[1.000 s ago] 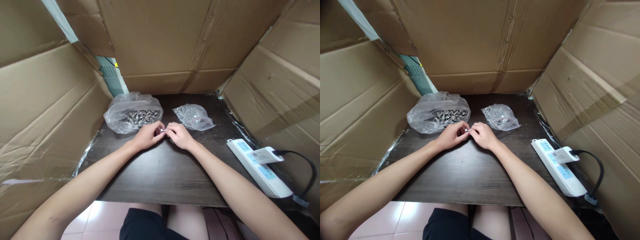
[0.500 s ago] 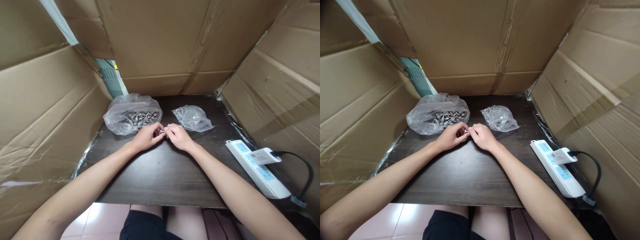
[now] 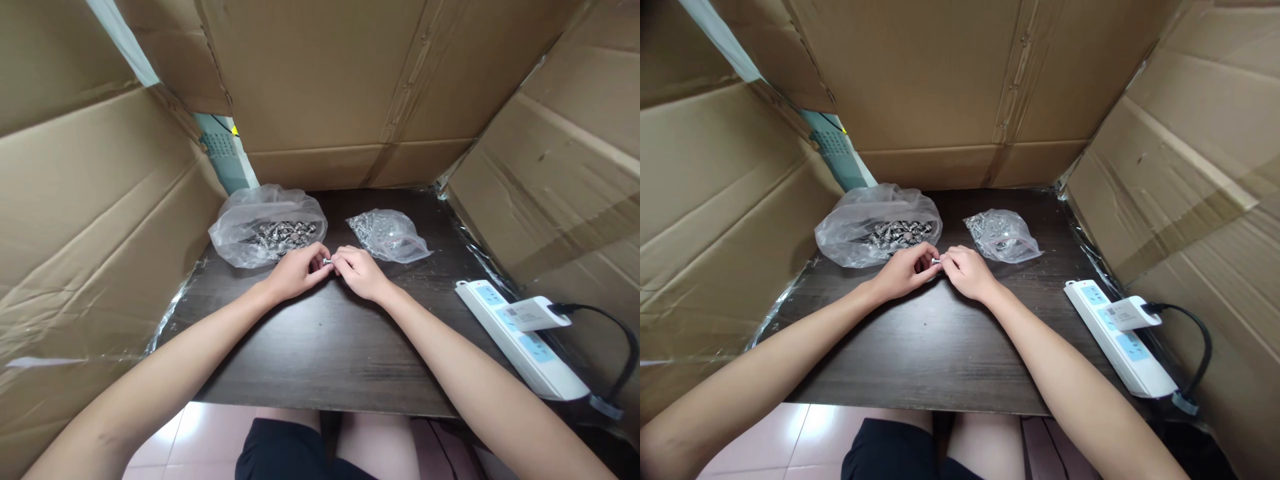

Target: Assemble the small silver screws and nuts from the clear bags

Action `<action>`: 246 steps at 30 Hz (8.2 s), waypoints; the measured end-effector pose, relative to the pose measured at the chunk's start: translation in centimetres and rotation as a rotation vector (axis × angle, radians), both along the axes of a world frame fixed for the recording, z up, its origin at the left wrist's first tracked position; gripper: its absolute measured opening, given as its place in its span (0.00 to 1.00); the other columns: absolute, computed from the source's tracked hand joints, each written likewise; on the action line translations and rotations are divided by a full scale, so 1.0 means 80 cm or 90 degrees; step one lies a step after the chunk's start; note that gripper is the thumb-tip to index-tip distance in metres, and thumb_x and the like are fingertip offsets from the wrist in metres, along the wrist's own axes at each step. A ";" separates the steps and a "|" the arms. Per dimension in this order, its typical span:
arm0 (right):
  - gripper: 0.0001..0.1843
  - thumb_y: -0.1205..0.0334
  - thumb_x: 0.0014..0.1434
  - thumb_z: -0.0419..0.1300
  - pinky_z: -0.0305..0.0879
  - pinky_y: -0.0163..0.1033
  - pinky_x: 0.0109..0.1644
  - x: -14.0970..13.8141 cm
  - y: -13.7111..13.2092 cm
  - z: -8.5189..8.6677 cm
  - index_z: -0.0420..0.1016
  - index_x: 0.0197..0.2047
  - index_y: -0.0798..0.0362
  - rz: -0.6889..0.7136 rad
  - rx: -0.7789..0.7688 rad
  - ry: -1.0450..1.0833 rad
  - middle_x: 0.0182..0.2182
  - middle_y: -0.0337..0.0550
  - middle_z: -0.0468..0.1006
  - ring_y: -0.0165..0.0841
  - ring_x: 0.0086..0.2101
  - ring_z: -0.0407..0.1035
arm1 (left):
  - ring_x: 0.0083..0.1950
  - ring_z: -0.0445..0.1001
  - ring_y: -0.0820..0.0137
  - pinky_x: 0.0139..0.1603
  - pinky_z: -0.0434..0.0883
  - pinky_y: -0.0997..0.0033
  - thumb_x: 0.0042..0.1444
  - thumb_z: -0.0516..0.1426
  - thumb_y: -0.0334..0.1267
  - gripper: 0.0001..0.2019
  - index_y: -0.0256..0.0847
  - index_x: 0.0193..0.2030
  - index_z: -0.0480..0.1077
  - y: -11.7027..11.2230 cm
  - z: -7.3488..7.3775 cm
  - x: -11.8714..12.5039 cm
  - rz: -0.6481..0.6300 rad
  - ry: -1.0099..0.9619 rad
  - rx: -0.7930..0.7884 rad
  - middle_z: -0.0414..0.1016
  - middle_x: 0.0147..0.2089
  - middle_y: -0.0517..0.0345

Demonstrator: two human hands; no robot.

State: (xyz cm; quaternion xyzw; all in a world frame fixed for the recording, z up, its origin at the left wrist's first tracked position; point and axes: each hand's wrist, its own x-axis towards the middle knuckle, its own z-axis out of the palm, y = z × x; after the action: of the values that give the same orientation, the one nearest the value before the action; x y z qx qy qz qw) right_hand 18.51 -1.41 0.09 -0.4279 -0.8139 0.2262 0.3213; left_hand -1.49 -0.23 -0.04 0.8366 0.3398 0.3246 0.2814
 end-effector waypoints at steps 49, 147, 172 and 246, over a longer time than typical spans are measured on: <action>0.23 0.63 0.72 0.47 0.58 0.42 0.41 0.002 0.000 0.000 0.63 0.23 0.50 0.003 -0.003 0.006 0.25 0.41 0.71 0.35 0.32 0.65 | 0.31 0.75 0.73 0.34 0.69 0.74 0.65 0.58 0.40 0.08 0.41 0.48 0.70 -0.002 0.002 0.000 0.005 0.027 0.015 0.76 0.32 0.62; 0.15 0.66 0.62 0.50 0.58 0.40 0.37 0.001 0.000 0.002 0.61 0.22 0.50 -0.001 -0.024 0.105 0.25 0.40 0.68 0.33 0.29 0.63 | 0.34 0.73 0.71 0.35 0.69 0.70 0.58 0.59 0.35 0.08 0.41 0.45 0.69 -0.006 0.007 0.002 0.052 0.040 0.058 0.74 0.41 0.58; 0.16 0.67 0.65 0.51 0.59 0.40 0.38 0.000 -0.002 0.000 0.65 0.24 0.51 0.013 0.001 0.066 0.26 0.40 0.70 0.33 0.30 0.66 | 0.42 0.74 0.65 0.45 0.70 0.65 0.71 0.47 0.40 0.15 0.40 0.40 0.73 -0.005 0.011 0.001 0.044 0.071 0.078 0.75 0.41 0.52; 0.17 0.66 0.66 0.50 0.59 0.40 0.37 -0.001 0.000 -0.002 0.63 0.24 0.50 -0.035 0.030 0.123 0.26 0.39 0.68 0.33 0.29 0.65 | 0.37 0.79 0.69 0.37 0.75 0.72 0.65 0.57 0.38 0.08 0.40 0.48 0.73 -0.003 0.006 0.001 0.053 -0.011 0.084 0.80 0.38 0.57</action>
State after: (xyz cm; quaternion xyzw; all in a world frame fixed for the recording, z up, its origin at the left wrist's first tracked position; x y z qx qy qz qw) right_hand 18.39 -1.39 -0.07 -0.4183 -0.7724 0.2380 0.4144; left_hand -1.37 -0.43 0.44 0.8357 0.3498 0.3649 0.2148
